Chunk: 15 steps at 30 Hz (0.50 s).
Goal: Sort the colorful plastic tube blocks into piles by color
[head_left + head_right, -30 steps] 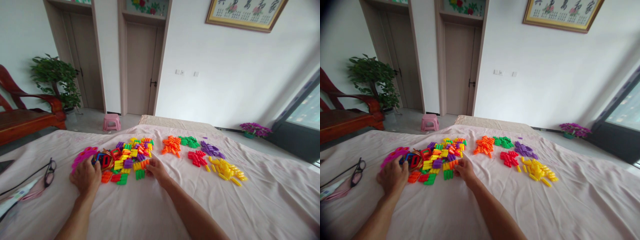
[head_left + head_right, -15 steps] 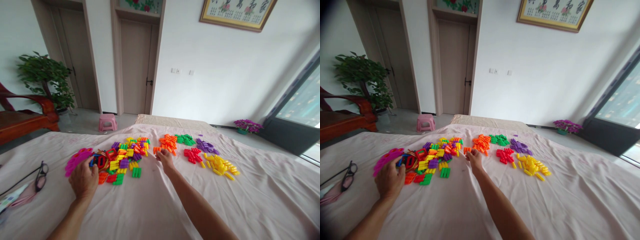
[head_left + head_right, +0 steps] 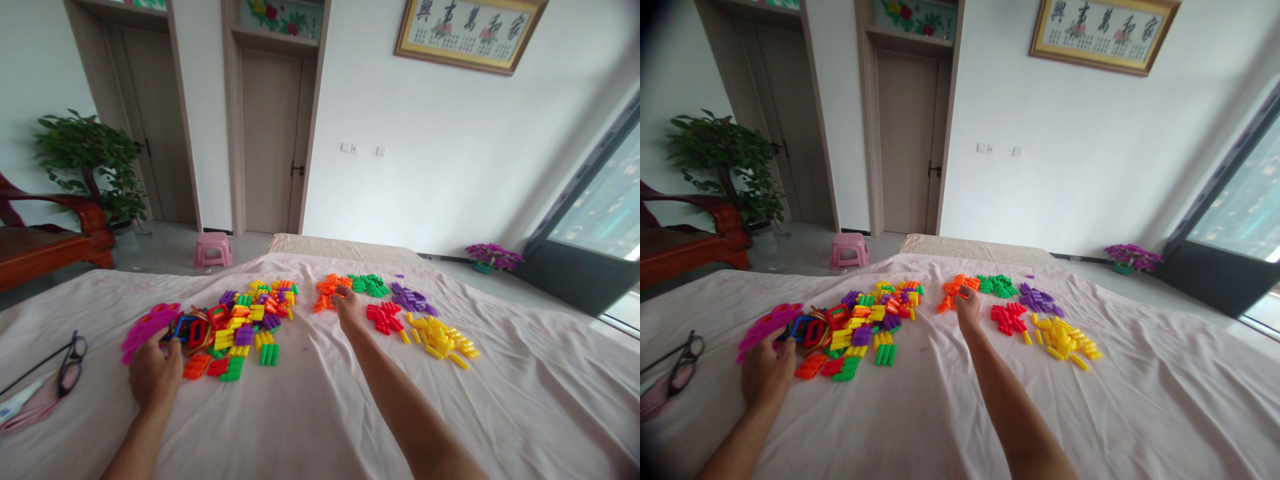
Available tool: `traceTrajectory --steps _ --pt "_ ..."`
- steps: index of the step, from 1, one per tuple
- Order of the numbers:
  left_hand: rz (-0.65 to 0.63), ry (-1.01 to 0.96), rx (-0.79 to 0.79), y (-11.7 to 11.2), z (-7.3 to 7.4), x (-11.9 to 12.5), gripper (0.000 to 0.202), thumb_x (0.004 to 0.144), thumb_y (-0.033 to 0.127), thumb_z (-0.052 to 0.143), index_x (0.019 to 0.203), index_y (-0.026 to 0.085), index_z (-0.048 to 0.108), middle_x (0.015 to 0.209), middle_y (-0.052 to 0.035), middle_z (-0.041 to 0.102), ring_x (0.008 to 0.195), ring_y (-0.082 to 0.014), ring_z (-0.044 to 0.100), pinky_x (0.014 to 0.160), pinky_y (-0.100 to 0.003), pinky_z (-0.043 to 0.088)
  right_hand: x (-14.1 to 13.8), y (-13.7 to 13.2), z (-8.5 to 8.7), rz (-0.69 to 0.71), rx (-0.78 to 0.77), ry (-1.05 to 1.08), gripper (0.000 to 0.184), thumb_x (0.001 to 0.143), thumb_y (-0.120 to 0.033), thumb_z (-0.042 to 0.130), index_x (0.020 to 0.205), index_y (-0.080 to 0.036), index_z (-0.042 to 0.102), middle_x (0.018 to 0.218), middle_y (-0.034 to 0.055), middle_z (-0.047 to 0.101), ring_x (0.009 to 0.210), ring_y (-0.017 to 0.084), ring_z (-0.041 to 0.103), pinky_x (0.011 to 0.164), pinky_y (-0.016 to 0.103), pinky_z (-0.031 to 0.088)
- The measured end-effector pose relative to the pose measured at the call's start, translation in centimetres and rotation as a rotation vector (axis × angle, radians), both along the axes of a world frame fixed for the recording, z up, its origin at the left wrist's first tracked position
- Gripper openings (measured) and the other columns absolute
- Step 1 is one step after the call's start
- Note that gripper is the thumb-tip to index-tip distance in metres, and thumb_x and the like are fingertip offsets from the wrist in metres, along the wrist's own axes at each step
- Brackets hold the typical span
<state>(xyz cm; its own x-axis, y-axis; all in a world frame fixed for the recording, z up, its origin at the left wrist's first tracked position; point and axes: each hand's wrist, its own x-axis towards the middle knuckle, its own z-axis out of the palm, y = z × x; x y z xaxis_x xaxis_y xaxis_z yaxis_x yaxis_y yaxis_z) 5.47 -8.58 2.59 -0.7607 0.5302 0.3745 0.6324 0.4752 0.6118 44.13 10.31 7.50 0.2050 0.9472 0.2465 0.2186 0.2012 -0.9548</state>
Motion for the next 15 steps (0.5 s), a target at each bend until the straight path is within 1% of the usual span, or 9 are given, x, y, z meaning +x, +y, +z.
traceTrajectory --steps 2,3,5,6,8,9,12,14,15 --pt "-0.002 -0.023 -0.007 0.1 -0.1 -0.1 0.053 0.091 0.043 0.042 0.132 0.015 0.062 0.122 -0.0176 0.068 0.116 -0.0325 0.06 0.094 -0.043 0.049 -1.2 -1.7 -1.4 0.089 -0.052 0.003 0.039 0.071 -0.031 0.059 0.104 -0.013 0.07 0.094 0.0092 0.073 0.075 0.019 0.067 0.065 0.029 0.054" --pt "-0.001 -0.032 -0.014 0.1 -0.2 -0.2 0.053 0.091 0.043 0.042 0.132 0.016 0.062 0.123 -0.0173 0.068 0.116 -0.0324 0.06 0.094 -0.043 0.049 -2.0 -2.7 -2.1 0.167 -0.087 -0.021 0.036 0.073 -0.03 0.058 0.102 -0.013 0.07 0.091 0.0082 0.073 0.072 0.018 0.067 0.062 0.029 0.053" --pt "-0.003 -0.037 -0.029 0.2 -0.2 -0.3 0.053 0.092 0.044 0.041 0.131 0.016 0.063 0.125 -0.0174 0.067 0.117 -0.0324 0.059 0.094 -0.044 0.049 -3.8 -5.0 -3.1 0.346 -0.116 -0.139 0.031 0.078 -0.029 0.058 0.101 -0.015 0.072 0.085 0.0061 0.072 0.07 0.018 0.066 0.062 0.028 0.052" --pt "-0.007 -0.033 -0.035 0.2 -0.2 -0.3 0.053 0.092 0.044 0.04 0.13 0.016 0.063 0.125 -0.0176 0.067 0.118 -0.0326 0.059 0.094 -0.044 0.049 -4.7 -6.2 -3.4 0.424 -0.097 -0.222 0.028 0.08 -0.029 0.059 0.101 -0.016 0.073 0.085 0.0053 0.073 0.072 0.018 0.067 0.065 0.028 0.052" --pt "-0.017 -0.023 -0.043 0.1 -0.2 -0.3 0.054 0.092 0.044 0.039 0.13 0.015 0.063 0.125 -0.018 0.067 0.118 -0.0327 0.058 0.095 -0.044 0.049 -6.2 -8.5 -3.4 0.549 -0.011 -0.419 0.024 0.084 -0.028 0.062 0.102 -0.02 0.075 0.092 0.0042 0.074 0.081 0.018 0.067 0.074 0.028 0.051" --pt "-0.024 -0.018 -0.044 0.0 -0.1 -0.3 0.054 0.092 0.043 0.039 0.13 0.015 0.063 0.125 -0.0181 0.067 0.119 -0.0326 0.058 0.095 -0.044 0.048 -6.7 -9.4 -3.3 0.589 0.039 -0.519 0.023 0.085 -0.029 0.065 0.104 -0.023 0.076 0.097 0.0037 0.073 0.087 0.018 0.067 0.079 0.027 0.049" --pt "-0.033 -0.012 -0.039 -0.1 0.0 -0.2 0.053 0.092 0.043 0.038 0.13 0.015 0.063 0.125 -0.0179 0.066 0.12 -0.0324 0.057 0.095 -0.044 0.048 -7.8 -11.3 -2.5 0.63 0.127 -0.757 0.031 0.083 -0.035 0.074 0.113 -0.028 0.074 0.106 0.0038 0.071 0.099 0.021 0.063 0.087 0.029 0.045" --pt "-0.033 -0.012 -0.036 -0.1 0.1 -0.1 0.053 0.092 0.043 0.038 0.129 0.015 0.063 0.126 -0.0177 0.066 0.12 -0.0324 0.058 0.095 -0.044 0.048 -8.0 -11.8 -2.1 0.639 0.149 -0.824 0.036 0.08 -0.038 0.079 0.115 -0.029 0.073 0.108 0.0036 0.07 0.102 0.022 0.061 0.088 0.03 0.043" --pt "-0.032 -0.012 -0.037 -0.1 0.1 -0.1 0.053 0.092 0.043 0.038 0.129 0.015 0.063 0.126 -0.0177 0.066 0.119 -0.0325 0.058 0.095 -0.044 0.049 -8.1 -11.9 -2.0 0.638 0.148 -0.831 0.036 0.079 -0.038 0.08 0.113 -0.029 0.073 0.107 0.0032 0.07 0.102 0.022 0.061 0.088 0.03 0.043"
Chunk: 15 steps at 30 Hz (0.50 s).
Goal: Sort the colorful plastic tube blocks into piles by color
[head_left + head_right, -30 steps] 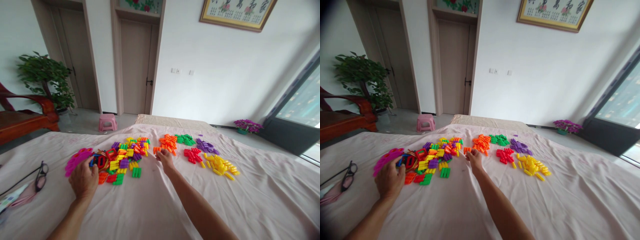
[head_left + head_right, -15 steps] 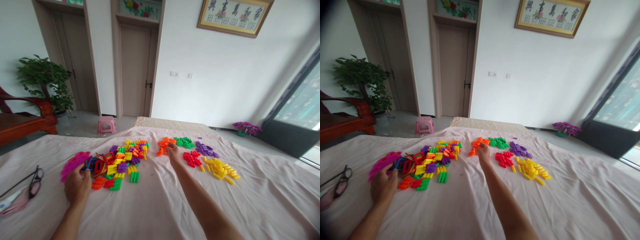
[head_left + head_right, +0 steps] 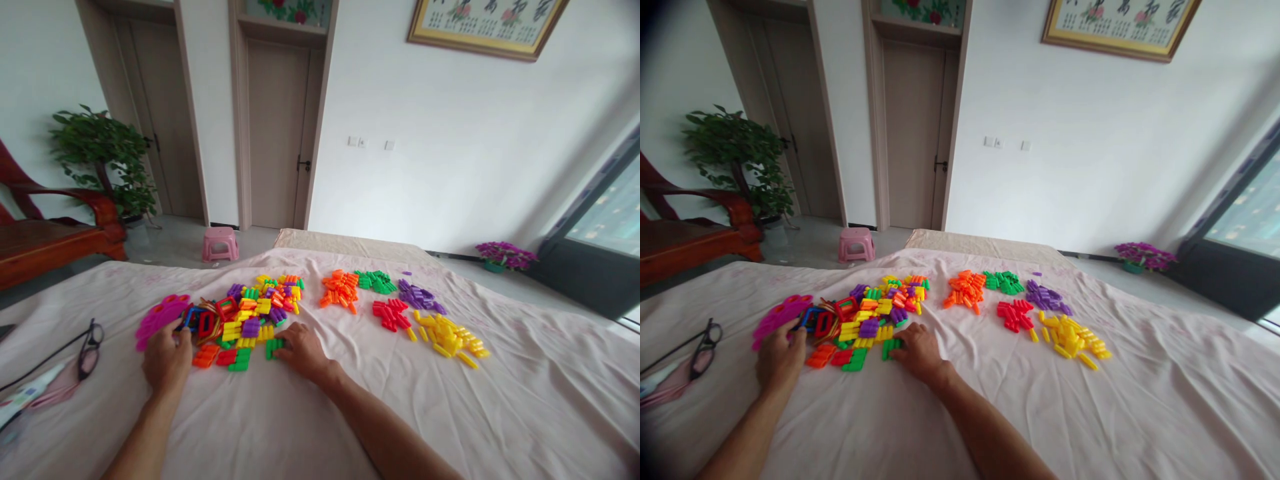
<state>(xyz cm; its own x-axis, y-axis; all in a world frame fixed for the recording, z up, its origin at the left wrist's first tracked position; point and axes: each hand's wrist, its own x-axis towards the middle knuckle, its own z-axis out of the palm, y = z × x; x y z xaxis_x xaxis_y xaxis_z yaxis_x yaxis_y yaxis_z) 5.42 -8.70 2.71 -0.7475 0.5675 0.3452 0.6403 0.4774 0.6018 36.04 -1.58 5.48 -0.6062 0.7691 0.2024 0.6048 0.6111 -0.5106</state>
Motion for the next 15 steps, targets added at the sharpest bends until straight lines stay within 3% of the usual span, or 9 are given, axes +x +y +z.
traceTrajectory --steps 8,11,15 --pt "-0.01 -0.009 -0.038 0.0 0.1 -0.1 0.058 0.092 0.049 0.036 0.131 0.016 0.062 0.123 -0.019 0.067 0.116 -0.0347 0.06 0.089 -0.045 0.05 1.3 0.5 -0.9 -0.111 -0.26 0.324 0.024 0.072 -0.023 0.079 0.094 -0.02 0.072 0.083 -0.0015 0.068 0.069 0.012 0.058 0.062 0.021 0.042" --pt "-0.011 0.003 -0.037 0.0 0.0 -0.2 0.058 0.092 0.048 0.035 0.131 0.015 0.063 0.121 -0.0194 0.068 0.114 -0.0353 0.061 0.088 -0.046 0.05 3.7 1.9 -1.1 -0.191 -0.295 0.5 0.023 0.074 -0.024 0.072 0.095 -0.018 0.069 0.079 -0.0008 0.068 0.067 0.013 0.059 0.06 0.022 0.045" --pt "-0.009 0.024 -0.038 0.1 -0.1 -0.4 0.057 0.091 0.047 0.037 0.13 0.014 0.063 0.118 -0.0196 0.068 0.112 -0.0352 0.061 0.088 -0.046 0.051 8.9 5.7 -0.7 -0.373 -0.277 0.703 0.031 0.073 -0.037 0.068 0.094 -0.016 0.067 0.075 0.0016 0.068 0.062 0.015 0.061 0.056 0.026 0.049"
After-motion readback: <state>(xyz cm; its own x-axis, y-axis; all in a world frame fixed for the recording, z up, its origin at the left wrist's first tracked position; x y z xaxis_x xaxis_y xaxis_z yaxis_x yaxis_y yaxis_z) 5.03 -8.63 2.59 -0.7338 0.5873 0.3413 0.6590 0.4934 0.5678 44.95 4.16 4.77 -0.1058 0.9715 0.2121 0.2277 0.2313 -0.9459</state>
